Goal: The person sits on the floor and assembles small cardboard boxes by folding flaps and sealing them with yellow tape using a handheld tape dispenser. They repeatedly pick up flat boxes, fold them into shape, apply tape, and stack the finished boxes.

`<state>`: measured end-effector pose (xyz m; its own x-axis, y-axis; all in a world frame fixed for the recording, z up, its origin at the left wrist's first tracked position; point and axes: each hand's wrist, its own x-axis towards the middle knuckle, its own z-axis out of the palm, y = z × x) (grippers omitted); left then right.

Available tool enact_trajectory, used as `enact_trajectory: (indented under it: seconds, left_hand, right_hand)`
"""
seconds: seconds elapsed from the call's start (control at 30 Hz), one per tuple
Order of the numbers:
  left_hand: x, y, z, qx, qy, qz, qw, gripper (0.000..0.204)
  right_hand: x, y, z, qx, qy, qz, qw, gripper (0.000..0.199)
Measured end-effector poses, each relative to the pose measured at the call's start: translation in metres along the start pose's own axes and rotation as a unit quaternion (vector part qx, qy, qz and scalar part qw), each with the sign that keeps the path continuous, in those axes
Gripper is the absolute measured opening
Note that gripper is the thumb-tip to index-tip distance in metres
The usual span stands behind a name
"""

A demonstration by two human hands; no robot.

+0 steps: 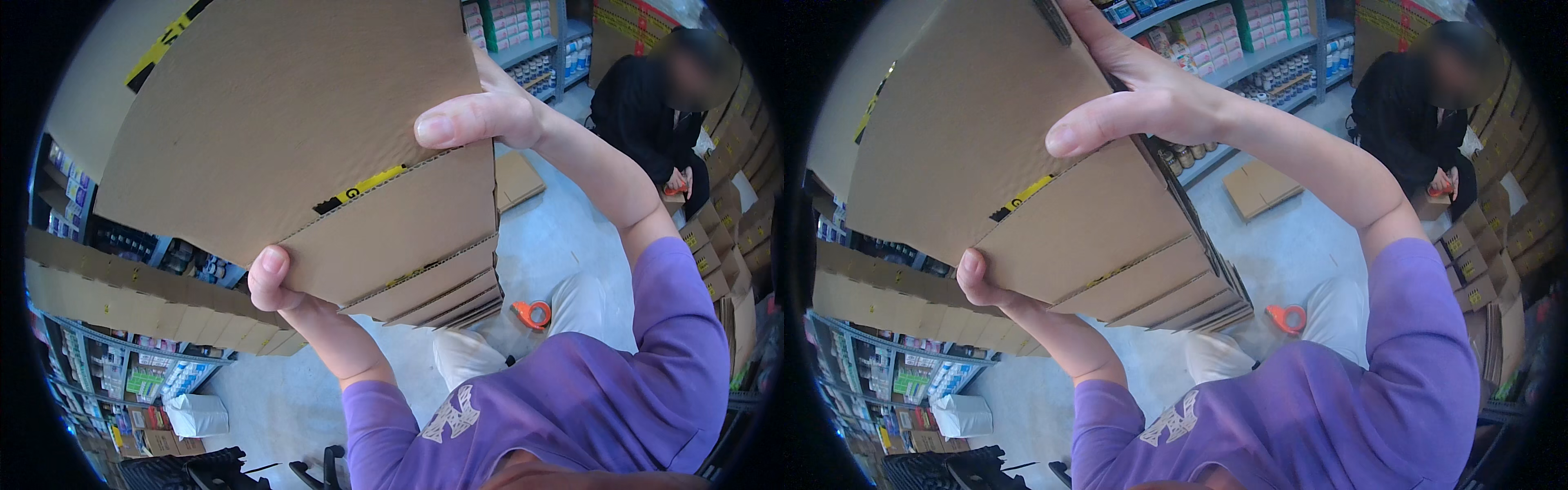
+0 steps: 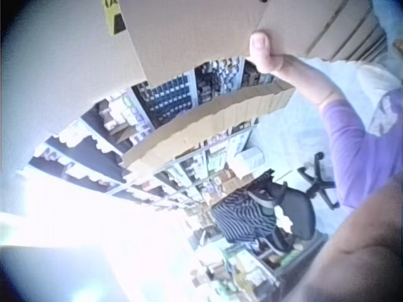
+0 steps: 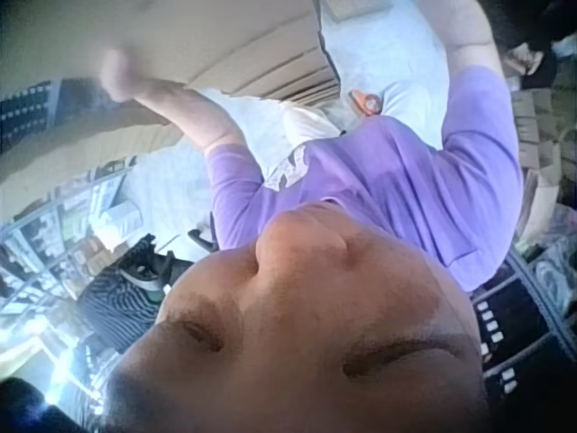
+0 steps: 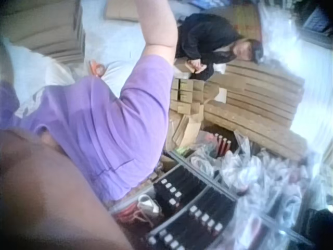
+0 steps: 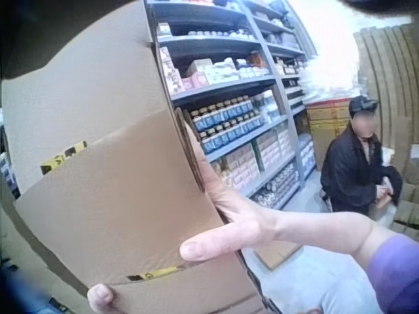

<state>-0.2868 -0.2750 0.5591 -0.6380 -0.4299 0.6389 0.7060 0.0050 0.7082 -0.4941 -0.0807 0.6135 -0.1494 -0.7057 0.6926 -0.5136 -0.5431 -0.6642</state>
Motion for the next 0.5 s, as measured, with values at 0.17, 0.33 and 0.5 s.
enact_trajectory:
  seconds: [0.17,0.33,0.5]
  left_hand:
    - [-0.012,-0.004,-0.003,-0.037,0.047,0.023,0.998,0.061]
    - [-0.018,-0.004,-0.006,-0.049,0.083,0.019,0.995,0.061]
    - [-0.032,-0.015,-0.020,0.039,0.180,-0.020,0.983,0.058]
  right_hand:
    - [0.000,-0.002,0.011,-0.001,0.010,0.001,1.000,0.090]
    - [0.014,-0.009,0.018,0.026,-0.016,-0.143,0.989,0.108]
    - [-0.051,0.024,-0.007,0.152,-0.067,-0.074,0.983,0.147]
